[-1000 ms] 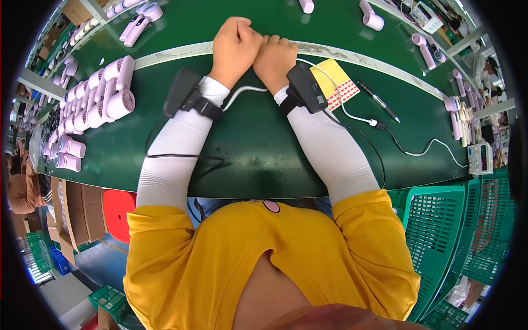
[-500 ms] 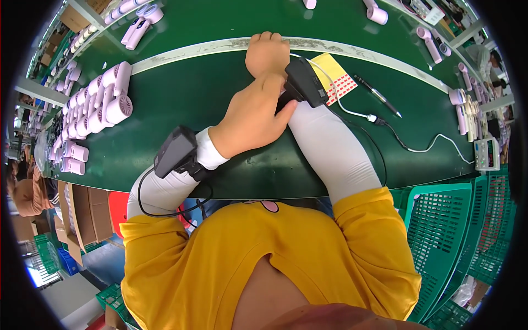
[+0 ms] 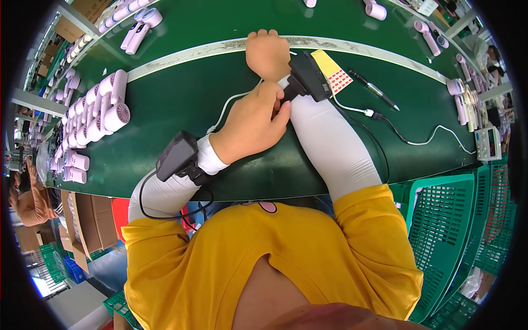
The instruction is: The person tests handheld fans by picking them up, pressing the power button to cycle through speed settings, and checking the digital display. They then hold a USB cable to each fan's charging port before placing the fans back onto the assembly line.
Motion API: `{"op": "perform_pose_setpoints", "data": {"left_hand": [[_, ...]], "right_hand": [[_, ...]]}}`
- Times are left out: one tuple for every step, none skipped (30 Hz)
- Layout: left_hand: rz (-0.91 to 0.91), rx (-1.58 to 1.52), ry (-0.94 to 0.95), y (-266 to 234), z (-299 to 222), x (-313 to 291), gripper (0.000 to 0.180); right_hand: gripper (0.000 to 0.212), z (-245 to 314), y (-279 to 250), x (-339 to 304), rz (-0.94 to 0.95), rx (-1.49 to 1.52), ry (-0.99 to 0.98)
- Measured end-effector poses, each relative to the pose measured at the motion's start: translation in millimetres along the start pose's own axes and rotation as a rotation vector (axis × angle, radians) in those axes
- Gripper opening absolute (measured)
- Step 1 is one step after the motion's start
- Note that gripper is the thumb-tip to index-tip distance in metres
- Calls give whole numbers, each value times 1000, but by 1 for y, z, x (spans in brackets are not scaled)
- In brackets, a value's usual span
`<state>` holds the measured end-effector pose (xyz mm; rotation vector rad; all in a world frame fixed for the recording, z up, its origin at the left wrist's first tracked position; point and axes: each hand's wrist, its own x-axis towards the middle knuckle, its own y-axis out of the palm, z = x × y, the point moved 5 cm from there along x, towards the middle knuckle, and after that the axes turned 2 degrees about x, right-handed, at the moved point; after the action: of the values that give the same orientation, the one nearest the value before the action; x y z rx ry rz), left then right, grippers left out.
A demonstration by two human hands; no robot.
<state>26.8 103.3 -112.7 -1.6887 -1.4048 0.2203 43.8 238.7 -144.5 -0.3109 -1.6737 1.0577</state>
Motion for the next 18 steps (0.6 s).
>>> {"op": "perform_pose_setpoints", "data": {"left_hand": [[-41, 6, -10, 0, -2, 2, 21], [-81, 12, -21, -2, -5, 4, 22], [-121, 19, -29, -4, -7, 5, 22], [-122, 20, -29, -5, -8, 7, 22], [-143, 56, -17, -6, -9, 8, 23], [-165, 93, -4, -8, -10, 10, 23], [-186, 129, 9, -10, -12, 11, 23], [-184, 131, 8, -12, -13, 12, 23], [-129, 158, -24, -12, -12, 13, 24], [-73, 184, -54, -12, -11, 14, 25], [-19, 210, -83, -11, -10, 15, 26], [-17, 209, -80, -10, -10, 15, 26], [-49, 253, -57, -9, -12, 12, 25], [-81, 296, -34, -9, -14, 10, 25], [-114, 339, -11, -9, -17, 8, 24], [-115, 339, -8, -8, -17, 8, 24], [-139, 368, 28, -9, -20, 7, 21], [-162, 395, 65, -9, -23, 6, 19]], "right_hand": [[9, 2, 1, 1, 0, 1, -2], [9, 4, 1, 1, -5, -7, 19], [9, 5, 1, 1, -11, -17, 42], [9, 6, 1, 1, -17, -27, 65], [9, 6, 1, 2, -18, -25, 64], [9, 5, 0, 3, -13, -28, 72], [9, 5, 0, 3, -8, -31, 80], [8, 4, 0, 4, -1, -33, 90], [8, 4, 0, 4, -1, -32, 92], [8, 5, 0, 3, 10, -38, 78], [9, 6, 0, 3, 22, -45, 65], [9, 6, -1, 3, 33, -53, 52], [9, 6, -1, 3, 31, -54, 54], [9, 7, -1, 2, 26, -51, 41], [9, 7, -1, 2, 21, -49, 29], [9, 7, -2, 1, 16, -45, 16], [9, 7, -2, 1, 14, -47, 17], [8, 7, -3, 1, -7, -46, 13]]}}
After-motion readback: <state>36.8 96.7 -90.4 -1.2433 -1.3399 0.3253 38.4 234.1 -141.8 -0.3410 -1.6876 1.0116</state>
